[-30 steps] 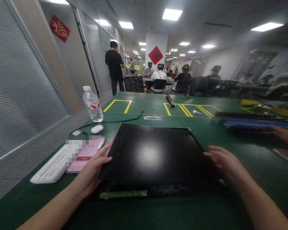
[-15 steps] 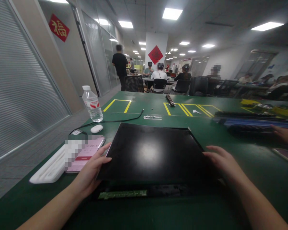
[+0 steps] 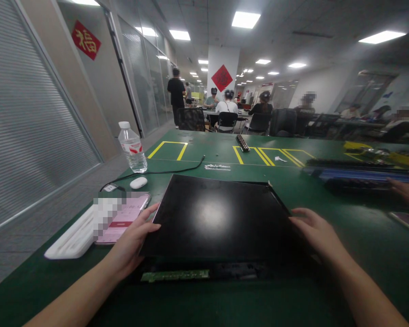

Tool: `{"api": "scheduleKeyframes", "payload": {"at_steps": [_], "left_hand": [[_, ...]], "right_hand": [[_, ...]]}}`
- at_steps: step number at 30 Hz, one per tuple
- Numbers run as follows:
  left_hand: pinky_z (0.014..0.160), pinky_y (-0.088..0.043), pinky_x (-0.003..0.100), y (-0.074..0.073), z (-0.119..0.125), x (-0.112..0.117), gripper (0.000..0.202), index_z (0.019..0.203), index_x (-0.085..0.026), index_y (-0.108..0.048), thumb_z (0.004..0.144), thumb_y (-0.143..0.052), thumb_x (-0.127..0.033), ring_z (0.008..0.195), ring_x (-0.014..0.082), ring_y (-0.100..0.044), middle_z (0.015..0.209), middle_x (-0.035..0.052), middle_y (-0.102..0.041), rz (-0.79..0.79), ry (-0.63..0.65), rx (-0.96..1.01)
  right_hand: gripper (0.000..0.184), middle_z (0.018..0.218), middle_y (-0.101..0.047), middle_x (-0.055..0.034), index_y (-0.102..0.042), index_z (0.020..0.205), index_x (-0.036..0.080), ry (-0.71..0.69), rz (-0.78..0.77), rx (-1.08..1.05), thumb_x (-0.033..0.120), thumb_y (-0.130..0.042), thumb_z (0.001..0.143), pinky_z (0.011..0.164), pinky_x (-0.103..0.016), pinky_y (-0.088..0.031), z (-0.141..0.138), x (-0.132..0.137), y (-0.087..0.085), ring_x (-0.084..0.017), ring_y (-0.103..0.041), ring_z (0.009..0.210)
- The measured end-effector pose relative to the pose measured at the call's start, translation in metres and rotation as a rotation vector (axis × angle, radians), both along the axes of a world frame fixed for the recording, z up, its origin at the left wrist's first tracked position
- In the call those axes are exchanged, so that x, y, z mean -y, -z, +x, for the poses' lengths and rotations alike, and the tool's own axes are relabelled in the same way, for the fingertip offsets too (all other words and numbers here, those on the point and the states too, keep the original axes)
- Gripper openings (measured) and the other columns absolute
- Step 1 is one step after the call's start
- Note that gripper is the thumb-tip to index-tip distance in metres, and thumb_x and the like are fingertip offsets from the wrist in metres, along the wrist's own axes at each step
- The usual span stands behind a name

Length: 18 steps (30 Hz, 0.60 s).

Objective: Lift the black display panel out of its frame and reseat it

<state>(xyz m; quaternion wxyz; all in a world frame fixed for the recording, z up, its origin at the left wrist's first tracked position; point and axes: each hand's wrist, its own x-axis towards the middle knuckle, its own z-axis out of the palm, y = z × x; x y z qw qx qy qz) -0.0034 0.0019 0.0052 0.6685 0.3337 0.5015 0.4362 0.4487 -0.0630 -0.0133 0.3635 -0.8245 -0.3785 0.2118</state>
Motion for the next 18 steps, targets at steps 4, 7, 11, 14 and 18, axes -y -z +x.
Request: {"api": "scheduleKeyframes", "payload": {"at_steps": [4,7,11,14,18], "left_hand": [[0.072,-0.062,0.036,-0.0088,0.0037,0.0028,0.092,0.153,-0.028,-0.053,0.066,-0.081,-0.021,0.097,0.0333,-0.081,0.108,0.0056,-0.084,-0.019,-0.002,-0.004],[0.074,-0.063,0.037,-0.0108,0.0044,0.0038,0.094,0.154,-0.028,-0.051,0.066,-0.081,-0.021,0.1,0.0335,-0.081,0.114,0.0066,-0.084,-0.008,0.005,-0.01],[0.077,-0.064,0.038,-0.0056,0.0018,0.0022,0.095,0.155,-0.029,-0.05,0.066,-0.082,-0.023,0.102,0.0342,-0.081,0.12,0.0073,-0.083,0.01,0.019,-0.011],[0.08,-0.065,0.041,-0.0024,0.0005,0.0008,0.093,0.154,-0.03,-0.052,0.067,-0.083,-0.024,0.104,0.0356,-0.081,0.122,0.0077,-0.082,0.02,0.03,-0.014],[0.078,-0.065,0.041,-0.004,0.0024,0.0017,0.094,0.153,-0.03,-0.054,0.064,-0.084,-0.023,0.103,0.0362,-0.081,0.12,0.0075,-0.083,0.009,0.026,-0.001]], "right_hand": [[0.028,0.094,-0.084,-0.0061,-0.073,0.101,0.028,-0.009,0.017,0.058,0.041,-0.065,0.078,0.082,-0.041,-0.057,-0.0013,0.0009,-0.0014,-0.031,-0.078,0.093],[0.026,0.093,-0.084,-0.0061,-0.074,0.097,0.028,-0.023,0.021,0.076,0.042,-0.066,0.076,0.086,-0.042,-0.056,-0.0028,0.0014,-0.0035,-0.032,-0.078,0.093],[0.026,0.094,-0.084,-0.0065,-0.074,0.096,0.028,-0.004,0.007,0.082,0.042,-0.066,0.076,0.09,-0.043,-0.055,-0.0046,0.0014,-0.0064,-0.033,-0.077,0.099],[0.026,0.093,-0.084,-0.0067,-0.074,0.097,0.029,-0.006,-0.011,0.085,0.042,-0.066,0.076,0.086,-0.043,-0.056,-0.0046,0.0013,-0.0075,-0.033,-0.077,0.098],[0.028,0.096,-0.084,-0.0064,-0.072,0.102,0.029,0.006,-0.039,0.073,0.04,-0.066,0.077,0.084,-0.044,-0.056,-0.0037,0.0007,-0.0077,-0.033,-0.077,0.097]]}}
